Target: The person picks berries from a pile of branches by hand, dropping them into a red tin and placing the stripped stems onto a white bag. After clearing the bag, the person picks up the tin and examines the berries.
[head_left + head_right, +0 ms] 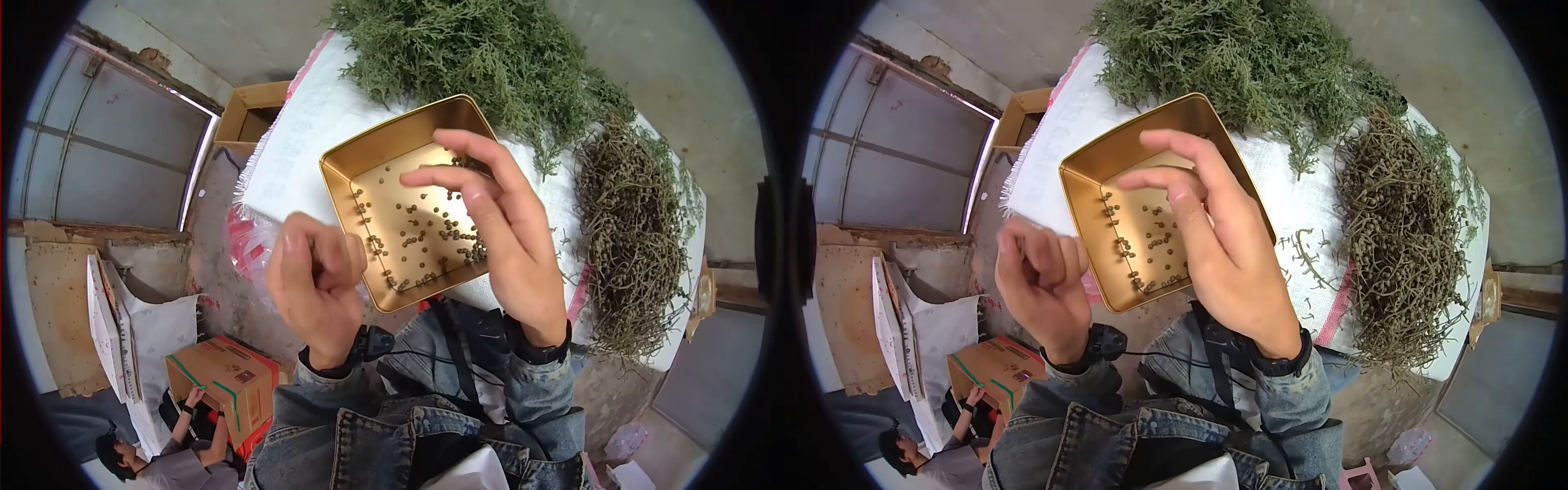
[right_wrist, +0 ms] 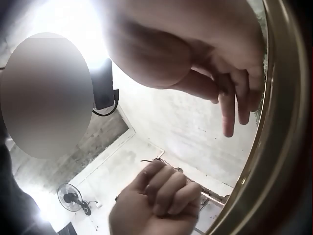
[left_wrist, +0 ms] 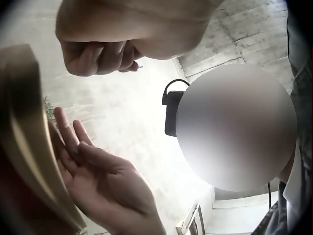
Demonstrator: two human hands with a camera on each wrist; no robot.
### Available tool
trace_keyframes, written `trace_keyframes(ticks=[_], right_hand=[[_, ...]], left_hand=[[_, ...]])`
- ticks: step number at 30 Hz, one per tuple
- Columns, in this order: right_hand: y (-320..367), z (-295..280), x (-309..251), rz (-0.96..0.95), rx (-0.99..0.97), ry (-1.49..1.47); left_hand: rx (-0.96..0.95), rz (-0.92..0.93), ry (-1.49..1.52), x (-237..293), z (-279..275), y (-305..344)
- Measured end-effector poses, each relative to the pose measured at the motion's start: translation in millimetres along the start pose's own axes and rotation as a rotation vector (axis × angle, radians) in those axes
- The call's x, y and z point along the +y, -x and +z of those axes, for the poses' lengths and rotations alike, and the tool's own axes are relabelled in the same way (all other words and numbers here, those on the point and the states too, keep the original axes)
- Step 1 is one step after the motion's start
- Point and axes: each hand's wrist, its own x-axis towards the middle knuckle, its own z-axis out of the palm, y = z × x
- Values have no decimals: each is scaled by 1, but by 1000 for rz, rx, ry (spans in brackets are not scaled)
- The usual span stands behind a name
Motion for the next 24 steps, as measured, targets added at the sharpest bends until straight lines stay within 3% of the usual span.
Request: trace_keyframes(ticks=[2, 5, 7, 11, 13, 14, 16, 17, 20, 22, 24], right_hand=[[0, 6, -1, 4, 44, -59], [4, 11, 4, -142, 116, 14], [10, 2, -1, -155, 48, 103], [32, -19, -25, -211, -157, 330], [55, -23, -34, -202, -223, 383], [66, -25, -37, -156, -129, 400], [85, -33, -41, -57, 64, 442], [92, -40, -42, -55, 86, 448], [113, -61, -43, -211, 22, 610], [129, -68, -38, -235, 106, 674], [147, -74, -29, -264, 202, 775]], left_hand=[[-106, 66, -59, 3, -2, 8], [-140, 76, -224, 3, -1, 14], [-163, 82, -301, 1, 3, 20], [-64, -69, -312, -3, 16, 33], [-326, -276, -398, -1, 24, 47], [-337, -284, -397, -2, 25, 48], [-546, -328, -401, -7, 27, 53], [-659, -345, -401, -9, 30, 55], [-748, -321, -469, -14, 38, 67], [-839, -303, -487, -19, 46, 76], [-800, -512, -336, -26, 51, 86]])
